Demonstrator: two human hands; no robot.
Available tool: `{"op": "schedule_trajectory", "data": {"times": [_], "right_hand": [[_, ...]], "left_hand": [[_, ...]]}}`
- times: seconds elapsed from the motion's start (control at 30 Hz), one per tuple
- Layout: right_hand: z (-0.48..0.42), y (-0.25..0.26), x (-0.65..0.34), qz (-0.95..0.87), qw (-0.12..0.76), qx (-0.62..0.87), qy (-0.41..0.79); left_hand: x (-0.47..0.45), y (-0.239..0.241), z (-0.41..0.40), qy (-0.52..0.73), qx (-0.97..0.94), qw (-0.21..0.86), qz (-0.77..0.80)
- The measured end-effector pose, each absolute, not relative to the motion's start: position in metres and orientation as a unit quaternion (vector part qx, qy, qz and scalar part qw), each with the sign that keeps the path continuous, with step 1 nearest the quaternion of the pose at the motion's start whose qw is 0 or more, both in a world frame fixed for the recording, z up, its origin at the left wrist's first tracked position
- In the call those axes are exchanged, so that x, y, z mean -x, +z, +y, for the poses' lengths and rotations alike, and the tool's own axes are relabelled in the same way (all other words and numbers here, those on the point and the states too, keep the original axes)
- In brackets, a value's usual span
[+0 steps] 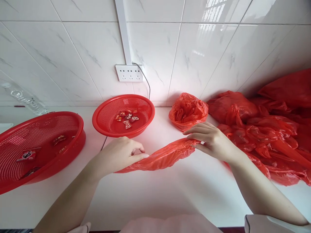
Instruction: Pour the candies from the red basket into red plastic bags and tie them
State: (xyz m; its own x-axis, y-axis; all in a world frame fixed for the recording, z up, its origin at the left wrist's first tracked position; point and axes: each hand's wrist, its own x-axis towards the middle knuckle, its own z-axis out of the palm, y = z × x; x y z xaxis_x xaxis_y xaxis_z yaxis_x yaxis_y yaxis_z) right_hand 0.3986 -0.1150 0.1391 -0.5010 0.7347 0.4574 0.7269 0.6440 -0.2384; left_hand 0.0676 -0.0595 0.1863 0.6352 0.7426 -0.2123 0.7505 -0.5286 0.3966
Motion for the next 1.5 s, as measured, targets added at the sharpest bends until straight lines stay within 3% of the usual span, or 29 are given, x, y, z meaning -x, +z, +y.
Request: {"op": "schedule_trajectory", "data": {"times": [0.17,0.3,0.5,0.6,0.67,0.77,0.93,1.03,1.27,1.4,1.5], "right_hand": [[-0.116,0.131,-0.391,-0.862,0.250,0.440,0.017],[-0.119,0.129,-0.387,-0.865,0.269,0.424,-0.006],[-0.124,0.128,-0.381,-0.891,0.242,0.382,-0.034],[-0.120,0.122,-0.373,-0.889,0.201,0.411,-0.021],[-0.116,0.118,-0.367,-0.888,0.197,0.416,-0.011],[-0.114,0.115,-0.362,-0.889,0.212,0.405,0.030],[-0.118,0.115,-0.364,-0.877,0.254,0.401,0.079],[-0.121,0.114,-0.368,-0.873,0.262,0.401,0.087],[-0.125,0.113,-0.382,-0.891,0.210,0.365,0.169],[-0.126,0.120,-0.384,-0.860,0.160,0.479,0.073],[-0.129,0.126,-0.364,-0.831,0.222,0.509,-0.017]], "left_hand": [[-0.071,0.166,-0.061,-0.046,-0.886,0.274,0.372],[-0.066,0.162,-0.057,0.011,-0.883,0.254,0.395],[-0.051,0.180,-0.051,0.013,-0.806,0.036,0.591],[-0.068,0.185,-0.065,0.046,-0.850,-0.044,0.523],[-0.088,0.181,-0.078,0.080,-0.911,-0.027,0.404],[-0.114,0.159,-0.090,0.013,-0.943,0.085,0.322],[-0.124,0.105,-0.067,0.069,-0.924,0.115,0.359],[-0.117,0.085,-0.045,0.007,-0.908,0.165,0.384],[-0.107,0.078,-0.026,-0.039,-0.879,0.108,0.462],[-0.104,0.075,-0.036,-0.085,-0.841,0.050,0.532],[-0.104,0.074,-0.044,-0.124,-0.833,0.032,0.538]]}}
